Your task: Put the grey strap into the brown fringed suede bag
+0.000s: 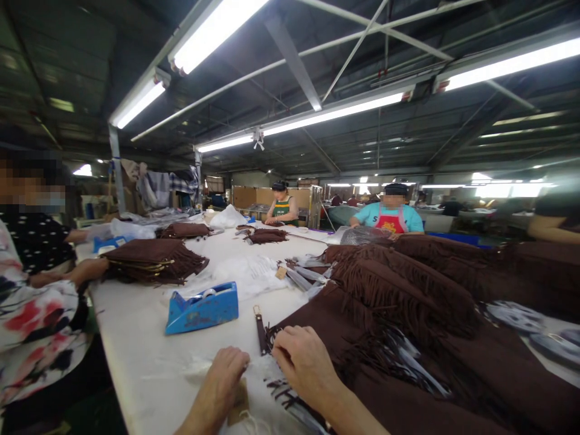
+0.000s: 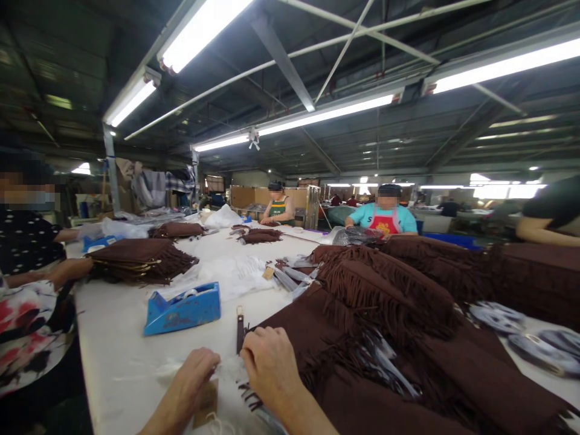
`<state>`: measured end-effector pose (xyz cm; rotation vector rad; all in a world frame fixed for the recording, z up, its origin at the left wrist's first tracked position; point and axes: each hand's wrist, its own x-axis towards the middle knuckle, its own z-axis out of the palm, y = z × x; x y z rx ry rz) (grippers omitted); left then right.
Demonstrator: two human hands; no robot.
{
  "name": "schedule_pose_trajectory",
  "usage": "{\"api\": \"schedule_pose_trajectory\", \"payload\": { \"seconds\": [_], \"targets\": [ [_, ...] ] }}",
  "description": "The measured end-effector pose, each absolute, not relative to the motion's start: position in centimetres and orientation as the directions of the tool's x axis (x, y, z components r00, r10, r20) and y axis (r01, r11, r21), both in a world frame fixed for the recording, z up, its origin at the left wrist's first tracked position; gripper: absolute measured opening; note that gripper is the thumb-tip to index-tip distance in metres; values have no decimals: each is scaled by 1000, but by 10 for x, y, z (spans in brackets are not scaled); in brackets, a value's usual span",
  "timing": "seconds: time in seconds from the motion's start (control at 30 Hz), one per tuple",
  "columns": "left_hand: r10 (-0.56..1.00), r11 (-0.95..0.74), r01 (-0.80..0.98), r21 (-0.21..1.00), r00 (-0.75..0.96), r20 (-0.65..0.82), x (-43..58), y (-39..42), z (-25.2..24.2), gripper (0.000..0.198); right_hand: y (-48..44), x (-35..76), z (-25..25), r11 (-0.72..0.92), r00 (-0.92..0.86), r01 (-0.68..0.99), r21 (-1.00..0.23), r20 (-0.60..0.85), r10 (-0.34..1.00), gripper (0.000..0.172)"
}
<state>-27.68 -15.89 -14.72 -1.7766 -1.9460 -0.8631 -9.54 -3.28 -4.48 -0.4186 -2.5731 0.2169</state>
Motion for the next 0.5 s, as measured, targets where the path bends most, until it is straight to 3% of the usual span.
{"api": "schedule_pose_trajectory", "payload": {
  "seconds": [0.17,0.33,0.5],
  "targets": [
    [793,42,987,156,-128,596,-274,-157,-143,25,-19,-85,-49,911,-826,313,-268,396,400,18],
    [770,-37,994,103,-38,637,-265,-156,-143,20,-19,-80,-47,896,-788,293,-334,446,424,23],
    [764,-21,995,98,-47,643,-263,-156,-144,21,-27,-82,-43,939,-874,213,-271,376,307,16]
  ]
}}
